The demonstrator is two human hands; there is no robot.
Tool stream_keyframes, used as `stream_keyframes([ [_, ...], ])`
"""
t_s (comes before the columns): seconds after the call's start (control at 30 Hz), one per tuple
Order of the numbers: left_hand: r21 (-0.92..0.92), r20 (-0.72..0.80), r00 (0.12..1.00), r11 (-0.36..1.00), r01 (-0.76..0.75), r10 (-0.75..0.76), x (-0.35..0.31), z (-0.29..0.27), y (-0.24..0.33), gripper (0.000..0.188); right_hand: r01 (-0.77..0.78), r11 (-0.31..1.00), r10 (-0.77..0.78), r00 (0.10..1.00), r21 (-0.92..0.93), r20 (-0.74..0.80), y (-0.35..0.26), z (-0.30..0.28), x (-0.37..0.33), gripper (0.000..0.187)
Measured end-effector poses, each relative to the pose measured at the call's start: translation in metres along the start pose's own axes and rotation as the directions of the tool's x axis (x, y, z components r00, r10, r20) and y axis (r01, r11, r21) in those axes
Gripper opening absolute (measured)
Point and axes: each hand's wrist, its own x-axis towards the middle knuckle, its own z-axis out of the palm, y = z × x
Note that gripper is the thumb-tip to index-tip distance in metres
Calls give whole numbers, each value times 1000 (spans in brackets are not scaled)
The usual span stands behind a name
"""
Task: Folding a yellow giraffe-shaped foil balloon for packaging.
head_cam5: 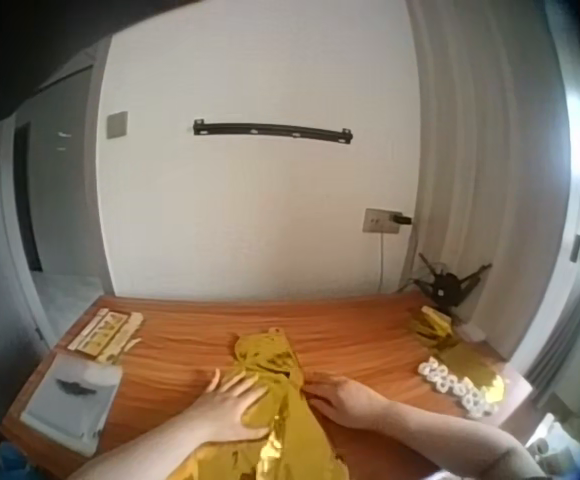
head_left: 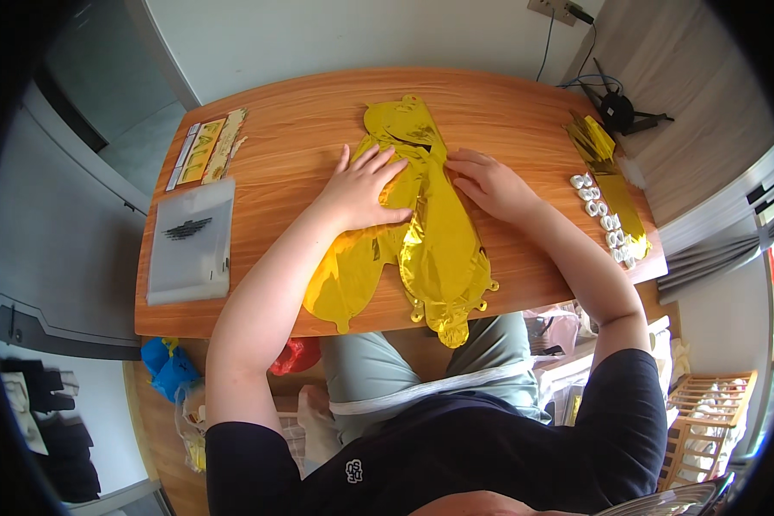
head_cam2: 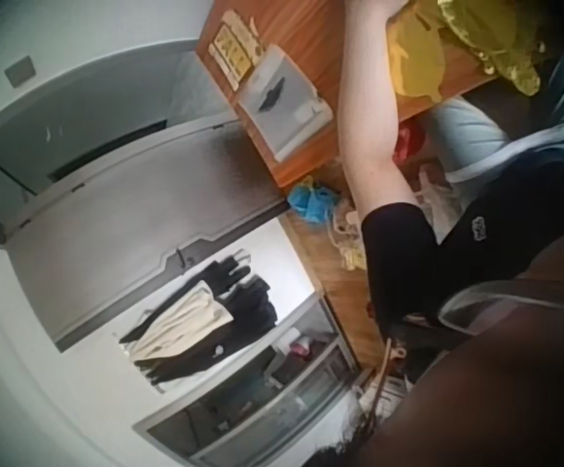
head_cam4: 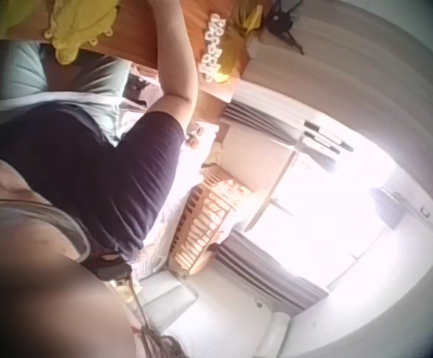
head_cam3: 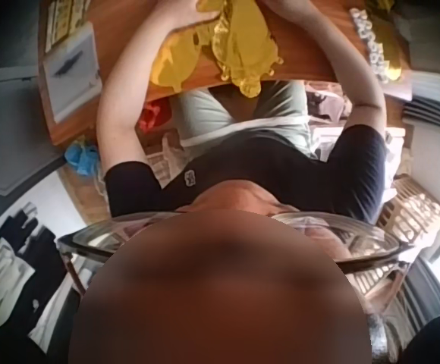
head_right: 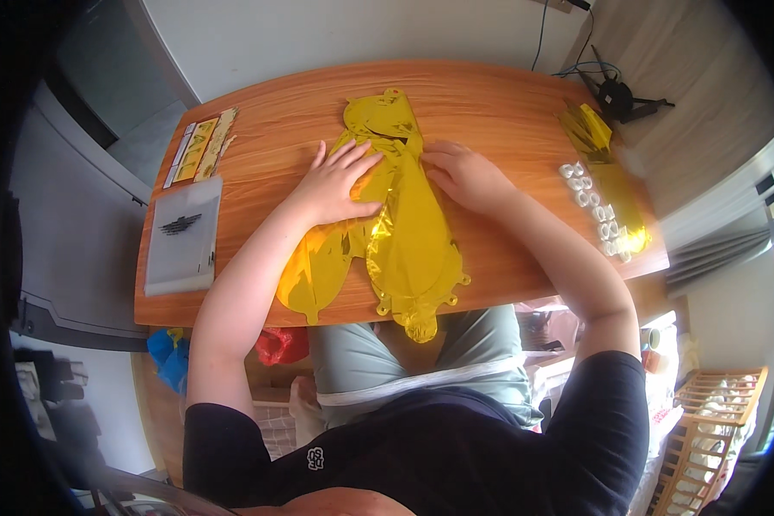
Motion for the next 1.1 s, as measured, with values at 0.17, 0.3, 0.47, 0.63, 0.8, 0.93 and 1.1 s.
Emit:
stream_keyframes([
  [0.17,12,3,1000,1000,-7,7,1,0,-1,99,10,1000,-14,994,30,112,-1,-3,15,33],
  [0.3,32,7,1000,999,-2,2,-1,0,-1,96,-96,993,90,992,71,88,-2,4,20,39],
  [0.47,9,-1,1000,1000,-9,9,1,1,0,93,-10,1000,11,997,-19,81,3,12,22,44],
  [0.63,54,12,1000,998,-11,10,4,1,0,95,-64,995,76,979,-71,191,-5,10,22,62],
  [0.8,78,-31,999,997,-15,18,6,5,-3,92,-82,977,122,972,-197,200,-14,20,20,76],
  [0.93,64,-64,998,998,-16,20,5,9,-5,92,-77,963,124,977,-259,171,-12,28,17,80],
  [1.1,55,-69,997,998,-20,24,3,8,-2,93,-70,943,127,979,-324,160,-7,29,10,81],
])
